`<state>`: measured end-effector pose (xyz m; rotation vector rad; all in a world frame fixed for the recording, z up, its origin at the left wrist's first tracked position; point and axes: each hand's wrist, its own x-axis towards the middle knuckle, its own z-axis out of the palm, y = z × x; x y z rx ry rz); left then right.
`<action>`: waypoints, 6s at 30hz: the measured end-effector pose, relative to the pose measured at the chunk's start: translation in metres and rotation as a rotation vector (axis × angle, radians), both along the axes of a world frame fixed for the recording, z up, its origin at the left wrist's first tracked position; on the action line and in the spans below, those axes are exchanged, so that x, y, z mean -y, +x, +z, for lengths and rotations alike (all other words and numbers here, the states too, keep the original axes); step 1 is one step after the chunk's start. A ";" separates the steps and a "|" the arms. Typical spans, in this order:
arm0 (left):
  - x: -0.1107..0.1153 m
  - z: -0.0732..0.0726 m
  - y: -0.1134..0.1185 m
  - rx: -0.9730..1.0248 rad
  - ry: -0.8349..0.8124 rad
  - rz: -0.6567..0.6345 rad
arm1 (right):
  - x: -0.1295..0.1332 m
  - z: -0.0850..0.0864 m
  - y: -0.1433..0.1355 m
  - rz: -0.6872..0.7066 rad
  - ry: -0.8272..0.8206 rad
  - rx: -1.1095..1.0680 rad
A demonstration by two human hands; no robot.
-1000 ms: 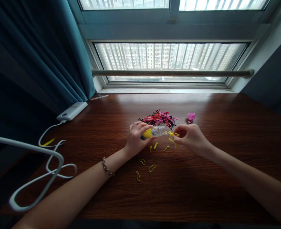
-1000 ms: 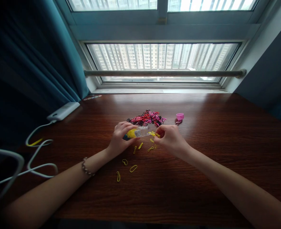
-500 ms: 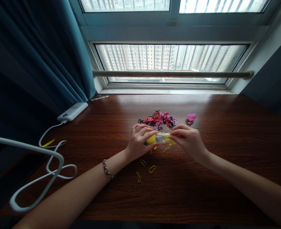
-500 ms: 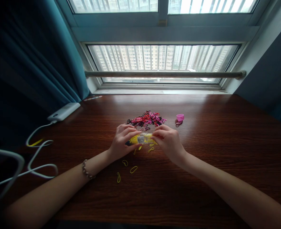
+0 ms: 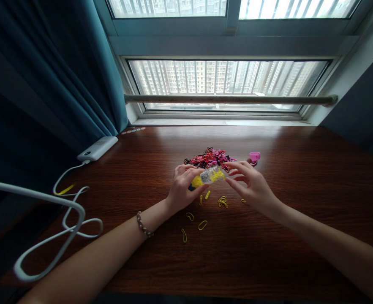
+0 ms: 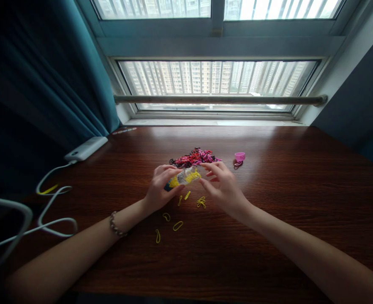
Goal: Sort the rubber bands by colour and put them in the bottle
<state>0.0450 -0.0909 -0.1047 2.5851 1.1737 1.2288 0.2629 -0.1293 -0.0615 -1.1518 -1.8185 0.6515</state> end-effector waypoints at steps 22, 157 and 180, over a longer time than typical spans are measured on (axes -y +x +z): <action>0.001 0.001 -0.001 0.009 0.051 -0.035 | 0.004 0.008 -0.004 0.105 -0.077 -0.405; 0.041 0.042 0.083 0.147 -0.240 -0.401 | 0.045 -0.021 0.069 0.086 0.295 0.333; 0.051 0.038 0.092 0.752 -0.938 -0.458 | 0.044 -0.022 0.070 0.098 0.263 0.240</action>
